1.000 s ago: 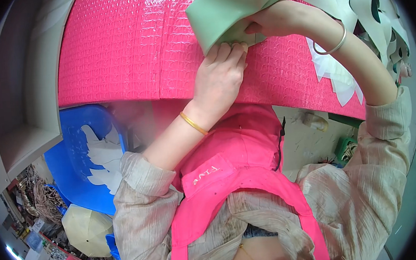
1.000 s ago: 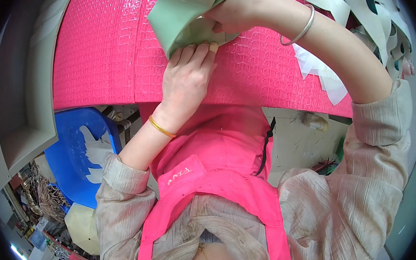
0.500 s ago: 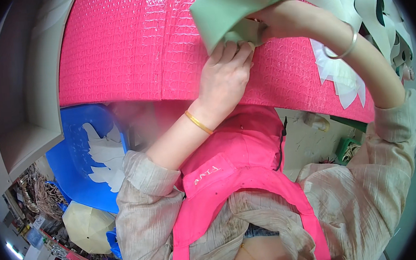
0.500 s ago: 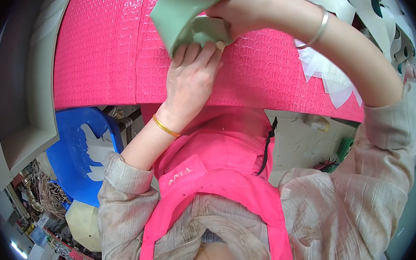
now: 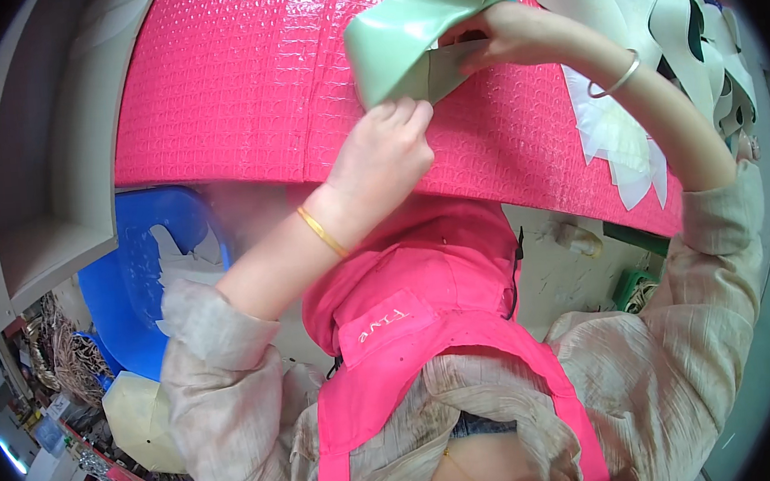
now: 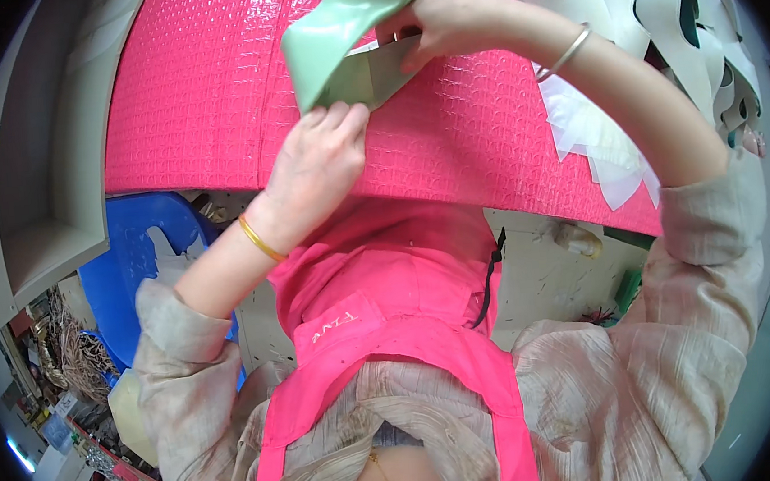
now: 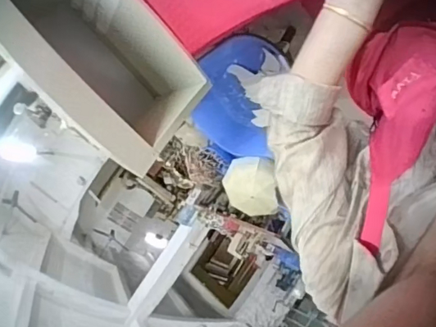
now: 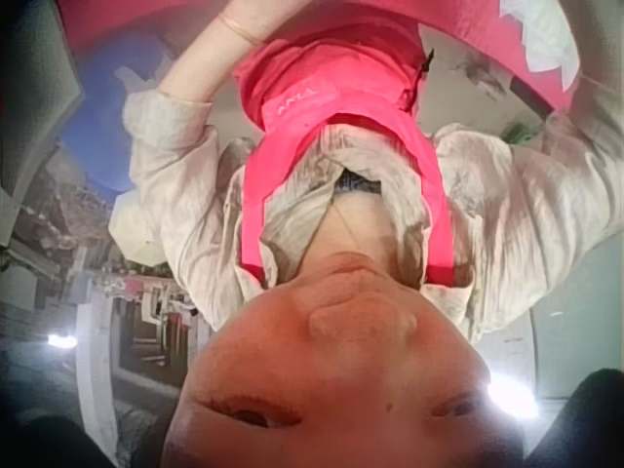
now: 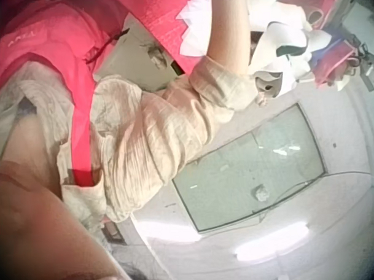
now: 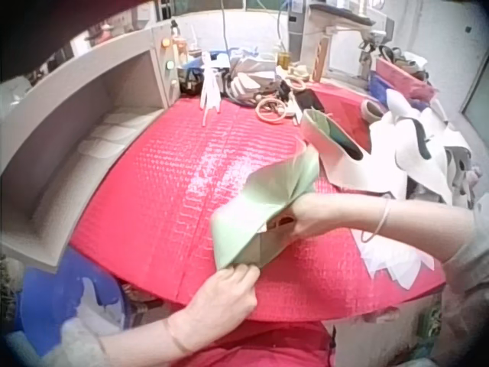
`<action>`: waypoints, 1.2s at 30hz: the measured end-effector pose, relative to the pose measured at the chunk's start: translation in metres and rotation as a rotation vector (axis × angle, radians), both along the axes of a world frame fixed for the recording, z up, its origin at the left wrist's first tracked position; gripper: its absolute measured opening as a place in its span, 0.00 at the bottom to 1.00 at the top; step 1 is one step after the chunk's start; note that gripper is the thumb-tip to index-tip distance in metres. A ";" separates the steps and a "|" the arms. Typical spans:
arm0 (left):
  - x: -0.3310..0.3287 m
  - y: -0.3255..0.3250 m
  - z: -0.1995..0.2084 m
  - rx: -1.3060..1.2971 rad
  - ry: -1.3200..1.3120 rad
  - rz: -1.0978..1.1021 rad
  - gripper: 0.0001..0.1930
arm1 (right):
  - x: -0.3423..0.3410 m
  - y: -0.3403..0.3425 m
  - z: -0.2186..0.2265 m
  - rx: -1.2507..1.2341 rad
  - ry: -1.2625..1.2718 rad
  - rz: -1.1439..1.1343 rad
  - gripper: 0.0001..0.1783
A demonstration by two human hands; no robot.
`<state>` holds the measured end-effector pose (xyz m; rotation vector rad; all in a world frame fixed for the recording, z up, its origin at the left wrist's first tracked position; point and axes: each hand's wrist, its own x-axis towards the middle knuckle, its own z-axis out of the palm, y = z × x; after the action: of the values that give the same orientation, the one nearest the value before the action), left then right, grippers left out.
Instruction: The person assembles shoe components by hand on a pink workbench. They pick up a shoe upper, insert a white insole, and then attach a green sole piece, pressing the edges to secure them. The process is repeated for multiple shoes, with the person handling each component individually.
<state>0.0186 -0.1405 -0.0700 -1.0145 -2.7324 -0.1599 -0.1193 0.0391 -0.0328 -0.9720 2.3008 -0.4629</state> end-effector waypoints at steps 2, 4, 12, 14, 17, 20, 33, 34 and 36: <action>0.007 0.004 -0.007 0.063 0.014 0.059 0.11 | 0.002 -0.006 -0.009 -0.021 -0.023 -0.015 0.24; 0.013 0.006 -0.019 0.186 0.014 0.130 0.18 | 0.005 -0.018 -0.014 -0.095 -0.069 0.015 0.25; 0.025 0.016 -0.026 0.288 -0.058 0.343 0.22 | 0.006 -0.030 -0.015 0.000 0.120 0.160 0.25; 0.021 0.019 -0.031 0.273 0.031 0.332 0.21 | 0.011 -0.040 -0.011 0.069 0.186 0.219 0.24; 0.024 0.021 -0.037 0.360 0.058 0.336 0.21 | 0.011 -0.035 -0.009 0.022 0.331 0.342 0.21; 0.024 0.023 -0.039 0.404 0.058 0.366 0.20 | 0.015 -0.034 -0.012 0.035 0.444 0.382 0.17; 0.008 0.049 -0.036 0.263 0.147 0.373 0.21 | 0.002 -0.024 -0.009 -0.016 0.599 0.567 0.19; 0.008 0.049 -0.037 0.282 0.113 0.384 0.21 | -0.001 -0.024 -0.005 -0.042 0.585 0.617 0.20; 0.011 0.049 -0.037 0.321 0.046 0.401 0.21 | -0.004 -0.018 -0.008 0.068 0.478 0.539 0.25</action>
<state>0.0298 -0.0918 -0.1070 -0.3735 -2.6828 -0.4784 -0.1231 0.0209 -0.0405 -1.7426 2.2848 0.0855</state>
